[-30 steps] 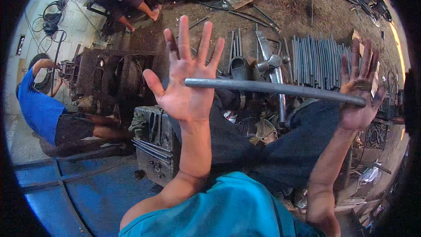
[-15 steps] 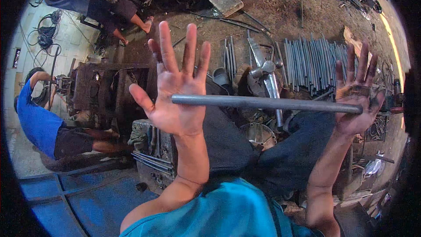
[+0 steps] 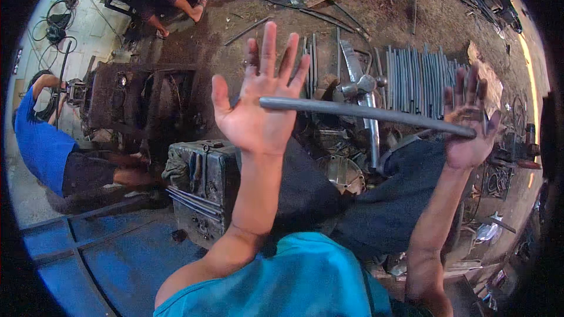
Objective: Straightening metal rods using a hammer and anvil.
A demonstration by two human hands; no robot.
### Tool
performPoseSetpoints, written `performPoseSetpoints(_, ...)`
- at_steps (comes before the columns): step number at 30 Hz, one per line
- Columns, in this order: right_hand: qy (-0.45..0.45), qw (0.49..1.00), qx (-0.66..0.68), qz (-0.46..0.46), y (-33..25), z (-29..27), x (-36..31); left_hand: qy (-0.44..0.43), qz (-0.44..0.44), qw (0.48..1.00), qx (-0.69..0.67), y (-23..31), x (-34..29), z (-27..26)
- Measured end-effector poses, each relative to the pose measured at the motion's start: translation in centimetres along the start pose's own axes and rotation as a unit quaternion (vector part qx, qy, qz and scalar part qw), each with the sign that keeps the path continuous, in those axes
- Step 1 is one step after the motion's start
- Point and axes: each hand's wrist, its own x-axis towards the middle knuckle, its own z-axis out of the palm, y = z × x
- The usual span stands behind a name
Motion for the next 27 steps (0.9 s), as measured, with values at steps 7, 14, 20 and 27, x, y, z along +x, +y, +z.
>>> performPoseSetpoints(7,-0.030,0.994,0.104,0.027,1.9,2.4,-0.3,0.101,-0.095,0.953,0.269,2.6,-1.3,-4.7)
performPoseSetpoints(14,-0.028,0.989,0.147,0.009,1.6,4.7,0.3,-0.035,-0.235,0.872,0.428,4.1,-2.4,-5.7)
performPoseSetpoints(20,0.006,0.989,0.149,-0.003,1.7,6.4,0.0,-0.074,-0.371,0.688,0.619,2.7,-2.0,-6.8)
performPoseSetpoints(27,0.072,0.989,0.123,-0.024,3.2,5.3,0.9,-0.146,-0.459,0.684,0.549,-4.1,-3.4,-8.9)
